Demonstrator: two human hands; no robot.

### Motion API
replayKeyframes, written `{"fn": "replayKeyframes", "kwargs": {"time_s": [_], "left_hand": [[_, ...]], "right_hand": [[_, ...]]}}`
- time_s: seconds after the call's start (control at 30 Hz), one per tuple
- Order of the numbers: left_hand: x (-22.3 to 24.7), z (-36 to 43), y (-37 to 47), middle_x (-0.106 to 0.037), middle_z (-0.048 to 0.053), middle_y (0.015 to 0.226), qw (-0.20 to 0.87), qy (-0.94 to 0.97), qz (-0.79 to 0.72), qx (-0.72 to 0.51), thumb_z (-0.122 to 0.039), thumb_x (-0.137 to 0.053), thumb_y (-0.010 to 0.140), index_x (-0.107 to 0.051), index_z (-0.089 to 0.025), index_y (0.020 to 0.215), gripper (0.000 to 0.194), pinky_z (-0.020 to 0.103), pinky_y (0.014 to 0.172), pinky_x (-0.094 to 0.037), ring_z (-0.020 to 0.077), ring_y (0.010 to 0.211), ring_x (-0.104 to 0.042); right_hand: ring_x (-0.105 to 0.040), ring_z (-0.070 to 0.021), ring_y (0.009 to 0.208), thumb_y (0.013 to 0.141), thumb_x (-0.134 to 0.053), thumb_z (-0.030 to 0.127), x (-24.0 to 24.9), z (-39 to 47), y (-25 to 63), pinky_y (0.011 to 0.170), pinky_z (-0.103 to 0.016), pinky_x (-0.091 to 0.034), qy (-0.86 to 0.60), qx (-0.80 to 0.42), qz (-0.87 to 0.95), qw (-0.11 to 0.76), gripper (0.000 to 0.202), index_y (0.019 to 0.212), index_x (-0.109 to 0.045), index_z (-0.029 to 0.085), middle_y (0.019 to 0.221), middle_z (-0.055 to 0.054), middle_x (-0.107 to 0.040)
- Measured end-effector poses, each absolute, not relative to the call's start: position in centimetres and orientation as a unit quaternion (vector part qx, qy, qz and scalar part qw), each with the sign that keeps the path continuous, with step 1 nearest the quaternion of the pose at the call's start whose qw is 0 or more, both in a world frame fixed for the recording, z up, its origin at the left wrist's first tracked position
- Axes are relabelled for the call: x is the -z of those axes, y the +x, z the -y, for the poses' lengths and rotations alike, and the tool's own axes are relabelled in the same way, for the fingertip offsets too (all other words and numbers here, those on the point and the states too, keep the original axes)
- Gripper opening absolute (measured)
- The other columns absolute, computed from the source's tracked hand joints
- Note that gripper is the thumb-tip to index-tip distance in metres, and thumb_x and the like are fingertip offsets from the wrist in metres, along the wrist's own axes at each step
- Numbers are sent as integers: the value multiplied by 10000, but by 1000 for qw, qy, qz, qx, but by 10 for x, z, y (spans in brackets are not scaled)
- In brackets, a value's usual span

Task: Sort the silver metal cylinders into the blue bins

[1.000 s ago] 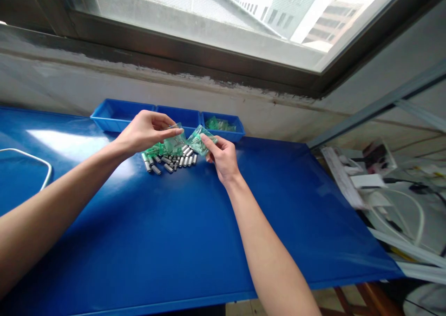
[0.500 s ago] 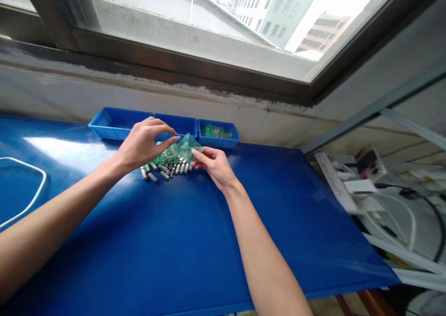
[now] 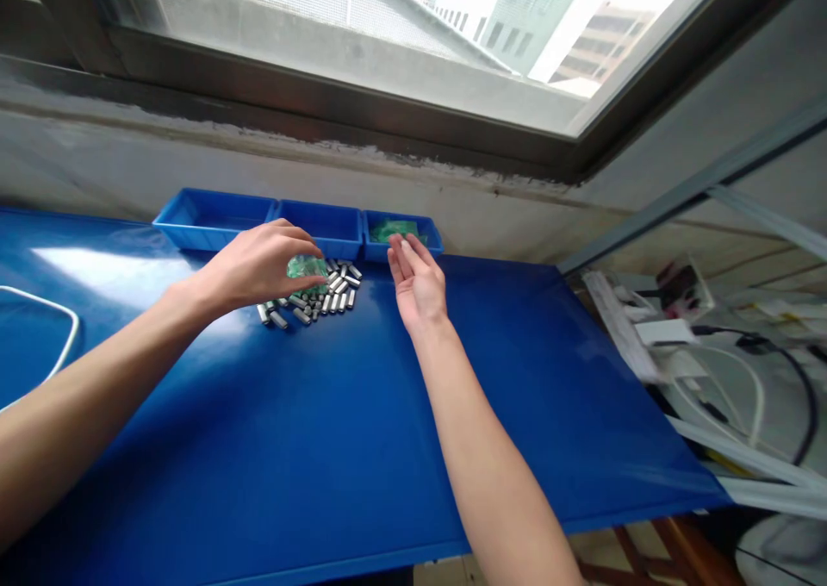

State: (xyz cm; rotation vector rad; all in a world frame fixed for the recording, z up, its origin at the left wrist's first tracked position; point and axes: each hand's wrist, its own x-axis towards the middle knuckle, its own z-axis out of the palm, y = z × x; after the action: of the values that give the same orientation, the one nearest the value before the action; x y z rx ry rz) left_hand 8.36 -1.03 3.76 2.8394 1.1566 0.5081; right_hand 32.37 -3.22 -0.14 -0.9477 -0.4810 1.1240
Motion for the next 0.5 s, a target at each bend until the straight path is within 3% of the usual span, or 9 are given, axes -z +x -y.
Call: {"fn": "replayKeyframes", "kwargs": {"time_s": [0.07,0.27,0.5], "left_hand": [[-40,12,84,-749,132,1141,17,917,-376,-136,-464,-710,876,-770,-154,1126,403,400,870,-548,330,1085,-673],[-40,11,84,-737,124,1197,40,916,-375,-134,-362,-724,844,-744,-175,1207,408,370,873,-560,315,1082,-703],[-39,10,85,-738,143,1219,102,901,-335,-258,-290,-737,794,-717,-146,1251,480,402,983,-539,306,1115,-697]], "right_hand": [[-760,-103,970,858,-664,69,3,34,321,872,-177,-614,-440,-520,198,705,137,883,-700,199,896,-12,-801],[-732,-102,687,832,-686,168,10,43,309,622,-181,-580,-490,-536,276,629,91,907,-731,194,808,-10,-780],[-664,-99,604,763,-761,288,12,48,302,591,-210,-525,-495,-504,375,600,180,919,-740,202,745,5,-740]]}}
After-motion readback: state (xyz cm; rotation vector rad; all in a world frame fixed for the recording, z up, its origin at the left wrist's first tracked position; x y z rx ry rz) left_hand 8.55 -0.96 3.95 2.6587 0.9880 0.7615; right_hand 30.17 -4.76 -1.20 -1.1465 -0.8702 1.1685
